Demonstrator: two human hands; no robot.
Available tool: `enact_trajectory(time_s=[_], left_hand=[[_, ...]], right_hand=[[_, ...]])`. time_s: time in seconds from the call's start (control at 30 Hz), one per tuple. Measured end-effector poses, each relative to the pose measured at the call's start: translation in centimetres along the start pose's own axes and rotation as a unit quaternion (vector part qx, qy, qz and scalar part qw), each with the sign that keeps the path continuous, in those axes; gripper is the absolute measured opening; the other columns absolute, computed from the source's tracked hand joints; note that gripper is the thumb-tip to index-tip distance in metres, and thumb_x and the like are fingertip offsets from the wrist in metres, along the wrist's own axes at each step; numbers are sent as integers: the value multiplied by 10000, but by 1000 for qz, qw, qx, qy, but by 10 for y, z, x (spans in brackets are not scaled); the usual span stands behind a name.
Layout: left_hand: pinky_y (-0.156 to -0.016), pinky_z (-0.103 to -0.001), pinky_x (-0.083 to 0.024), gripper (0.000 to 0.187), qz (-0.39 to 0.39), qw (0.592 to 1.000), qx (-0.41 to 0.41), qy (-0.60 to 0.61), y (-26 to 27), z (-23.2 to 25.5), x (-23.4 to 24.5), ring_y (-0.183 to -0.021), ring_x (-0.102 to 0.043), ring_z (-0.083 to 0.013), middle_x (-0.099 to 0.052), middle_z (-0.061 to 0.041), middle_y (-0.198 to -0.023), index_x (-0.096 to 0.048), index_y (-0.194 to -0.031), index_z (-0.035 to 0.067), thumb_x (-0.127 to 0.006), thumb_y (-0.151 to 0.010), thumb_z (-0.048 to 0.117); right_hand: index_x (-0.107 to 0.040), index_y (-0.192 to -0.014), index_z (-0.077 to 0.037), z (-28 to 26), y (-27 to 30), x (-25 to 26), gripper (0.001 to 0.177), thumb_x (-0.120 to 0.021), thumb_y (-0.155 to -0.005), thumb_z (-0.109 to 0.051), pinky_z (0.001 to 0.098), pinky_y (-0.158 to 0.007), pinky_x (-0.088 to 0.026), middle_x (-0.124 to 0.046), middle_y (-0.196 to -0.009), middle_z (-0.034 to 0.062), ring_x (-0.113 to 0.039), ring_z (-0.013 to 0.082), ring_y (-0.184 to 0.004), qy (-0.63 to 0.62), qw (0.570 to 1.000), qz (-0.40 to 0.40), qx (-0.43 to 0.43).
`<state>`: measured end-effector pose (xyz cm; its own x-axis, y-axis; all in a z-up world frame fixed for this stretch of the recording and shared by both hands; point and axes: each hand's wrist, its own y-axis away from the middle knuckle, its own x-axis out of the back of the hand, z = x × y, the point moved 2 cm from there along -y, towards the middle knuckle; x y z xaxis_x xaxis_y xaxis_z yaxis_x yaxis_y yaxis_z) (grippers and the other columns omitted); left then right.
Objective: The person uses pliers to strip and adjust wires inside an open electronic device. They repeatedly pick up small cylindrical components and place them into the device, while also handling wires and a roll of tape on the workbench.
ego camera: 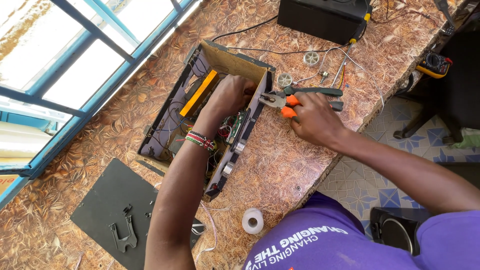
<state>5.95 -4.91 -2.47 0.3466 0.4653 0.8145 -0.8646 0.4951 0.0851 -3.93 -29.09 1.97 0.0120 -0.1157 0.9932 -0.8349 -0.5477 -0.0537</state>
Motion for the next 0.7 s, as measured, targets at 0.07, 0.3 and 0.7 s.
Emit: enact_trajectory(time_s=[0.07,0.3,0.7], left_hand=[[-713,-567,-563,96,-4,1000,4,0,4,8,9,-855,-686,-471,-743,-129,-798,-760,-868,152,-695,-798,141],[-710,-581,-553,141,-6,1000,5,6,5,21,18,-870,-685,-478,-749,-149,-832,-761,-917,127,-675,-807,108],[-746,-563,-569,180,-1,998,5,57,15,36,29,-914,-696,-460,-765,-145,-898,-765,-963,124,-661,-818,103]], right_hand=[[-773,-984,-8,4,-7,10,285,-609,-916,-231,448,-997,-466,-673,-1220,195,-663,342,-1169,-55,996,-66,-28],[-834,-929,53,27,-29,24,324,-672,-873,-222,404,-742,-535,-763,-903,221,-709,300,-826,-494,789,-303,-202],[-755,-1107,58,55,-17,-11,344,-660,-896,-197,390,-702,-450,-592,-1313,303,-601,295,-774,-628,715,-229,-205]])
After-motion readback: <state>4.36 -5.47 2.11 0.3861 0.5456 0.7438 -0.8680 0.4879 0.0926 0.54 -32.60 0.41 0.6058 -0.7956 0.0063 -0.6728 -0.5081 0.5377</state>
